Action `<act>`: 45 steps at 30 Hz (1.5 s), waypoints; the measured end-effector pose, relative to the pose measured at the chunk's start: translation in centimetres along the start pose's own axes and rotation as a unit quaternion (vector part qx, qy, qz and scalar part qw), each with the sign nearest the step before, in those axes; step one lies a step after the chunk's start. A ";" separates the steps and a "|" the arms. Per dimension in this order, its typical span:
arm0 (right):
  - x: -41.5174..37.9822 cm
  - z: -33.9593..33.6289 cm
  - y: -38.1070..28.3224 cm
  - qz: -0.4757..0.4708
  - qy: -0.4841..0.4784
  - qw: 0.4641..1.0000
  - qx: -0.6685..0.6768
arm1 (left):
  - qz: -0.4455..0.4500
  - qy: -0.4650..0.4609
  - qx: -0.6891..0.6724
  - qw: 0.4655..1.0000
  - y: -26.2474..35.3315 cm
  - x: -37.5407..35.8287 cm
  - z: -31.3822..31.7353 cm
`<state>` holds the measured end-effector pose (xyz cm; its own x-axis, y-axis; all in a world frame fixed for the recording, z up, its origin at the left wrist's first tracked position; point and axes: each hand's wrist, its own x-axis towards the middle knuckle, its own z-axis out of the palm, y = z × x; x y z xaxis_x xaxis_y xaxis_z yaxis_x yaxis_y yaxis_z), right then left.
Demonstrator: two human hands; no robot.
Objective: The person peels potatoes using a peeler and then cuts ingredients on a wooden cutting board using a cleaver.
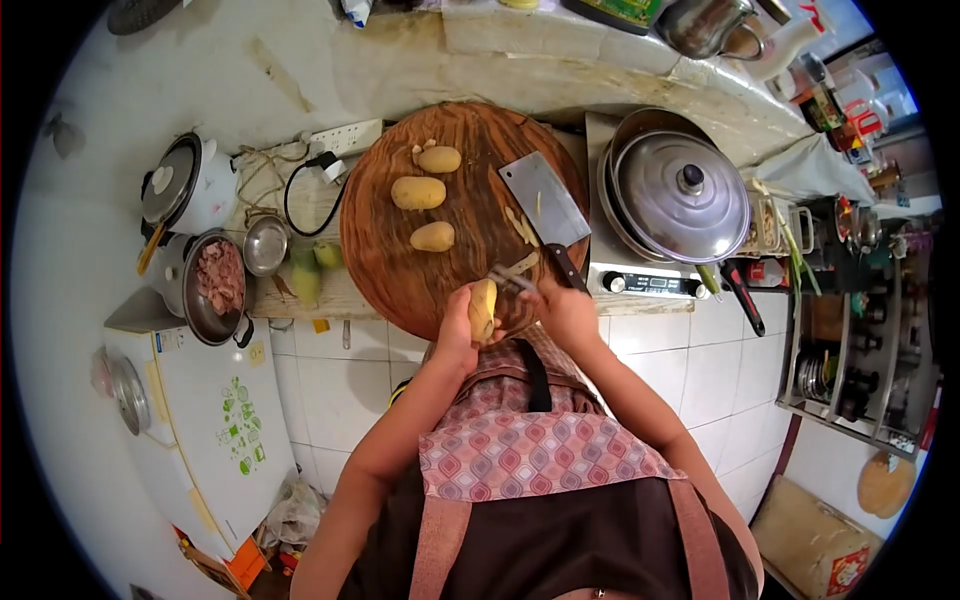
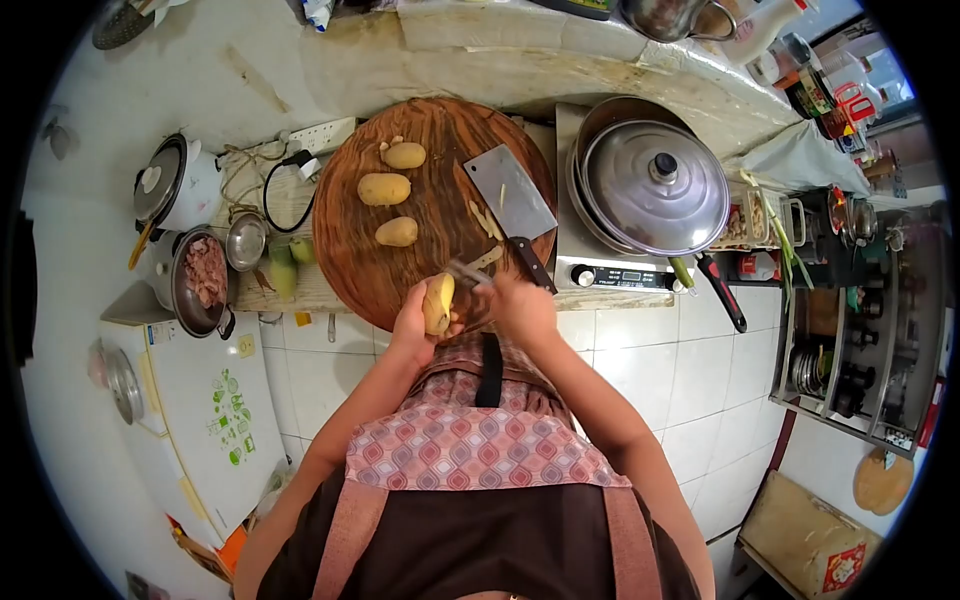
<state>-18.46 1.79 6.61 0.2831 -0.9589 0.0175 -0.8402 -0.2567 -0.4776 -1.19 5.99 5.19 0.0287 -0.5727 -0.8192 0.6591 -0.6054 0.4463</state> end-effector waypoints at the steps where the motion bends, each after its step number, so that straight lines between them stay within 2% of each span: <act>1: -0.7 -0.1 -0.6 -0.048 -0.006 0.999 0.011 | 0.001 -0.002 -0.002 1.000 0.0 0.3 0.0; 3: -1.6 -0.1 -2.1 -0.088 -0.027 0.996 0.001 | -0.023 -0.076 -0.085 0.993 -0.2 1.2 -0.9; 5: -0.6 1.5 -0.3 -0.088 -0.031 0.996 0.005 | -0.055 -0.080 -0.077 0.992 -0.7 1.7 -1.7; 7: 1.0 2.3 1.2 0.016 -0.063 0.994 -0.091 | 0.030 -0.054 0.006 0.998 -1.0 0.8 -1.4; 8: 1.1 2.1 1.5 0.037 -0.051 0.996 -0.070 | 0.034 -0.062 0.018 0.997 -0.9 0.5 -1.2; 11: -0.1 0.2 -0.6 -0.024 -0.020 0.999 0.003 | 0.068 -0.022 0.046 0.996 -0.8 1.0 -1.4; 13: -1.1 -0.7 -2.5 -0.095 -0.048 0.994 -0.005 | 0.092 -0.005 0.045 0.995 -1.0 1.2 -1.1; 15: -0.5 1.7 -0.9 -0.064 -0.030 0.997 0.009 | 0.131 -0.033 0.102 0.986 -1.2 1.1 -1.4; 17: 1.3 2.6 1.4 0.022 -0.074 0.994 -0.083 | 0.151 -0.011 0.127 0.980 -1.4 1.2 -1.7; 19: 1.7 1.6 1.4 0.061 -0.046 0.997 -0.005 | 0.152 -0.026 0.122 0.980 -2.0 1.8 -2.5; 21: 0.8 0.5 0.6 0.011 -0.029 0.999 0.010 | 0.169 -0.018 0.103 0.980 -2.3 2.3 -2.9; 23: -0.3 0.0 -0.7 -0.068 -0.038 0.997 0.013 | 0.142 -0.041 0.056 0.987 -1.9 2.3 -2.8; 25: 0.0 1.5 0.7 -0.057 -0.046 0.997 0.029 | 0.143 -0.066 0.071 0.985 -1.2 1.7 -3.0; 26: 0.9 2.1 2.1 -0.018 -0.068 0.997 -0.016 | 0.147 -0.090 0.084 0.981 -0.8 1.3 -3.0; 27: 1.6 2.1 2.6 0.019 -0.086 0.994 -0.059 | 0.149 -0.089 0.086 0.981 -0.5 0.9 -3.0; 31: 0.8 0.2 0.8 0.026 -0.010 0.999 0.031 | 0.105 -0.053 0.046 0.992 0.3 0.4 -2.8; 32: 0.4 -0.3 -0.2 -0.038 0.010 0.995 0.093 | 0.092 -0.026 0.039 0.995 0.5 0.5 -2.8; 33: -0.1 -0.7 -1.1 -0.055 -0.040 0.996 0.051 | 0.092 -0.028 0.038 0.995 0.4 0.8 -2.9; 35: -0.1 1.9 -0.1 -0.015 -0.049 0.995 0.090 | 0.088 -0.099 0.034 0.991 -0.1 0.9 -3.6; 36: 0.4 2.0 0.8 0.010 -0.089 0.996 0.018 | 0.086 -0.098 0.035 0.991 -0.4 0.7 -3.8; 37: 1.2 1.9 2.0 0.031 -0.125 0.990 -0.053 | 0.042 -0.155 -0.013 0.987 -0.2 0.7 -3.9; 38: 1.1 2.4 3.0 0.042 -0.117 0.992 0.011 | -0.002 -0.211 -0.057 0.976 0.3 0.7 -4.1; 41: 0.3 0.3 0.7 0.064 -0.085 0.991 0.076 | -0.033 -0.172 -0.093 0.980 1.3 -0.2 -2.8; 43: -0.1 -1.2 -1.0 0.033 -0.071 0.988 0.129 | -0.031 -0.173 -0.082 0.981 1.9 -0.5 -2.6; 45: -0.3 -1.9 -2.4 -0.017 -0.086 0.989 0.115 | -0.055 -0.268 -0.088 0.958 1.3 0.0 -3.4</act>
<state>-17.40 2.48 9.41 0.4008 -0.9103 -0.1037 -0.7073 -0.2355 -0.6666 2.25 7.06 4.58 -0.4073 -0.7406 -0.5344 0.7541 -0.6028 0.2607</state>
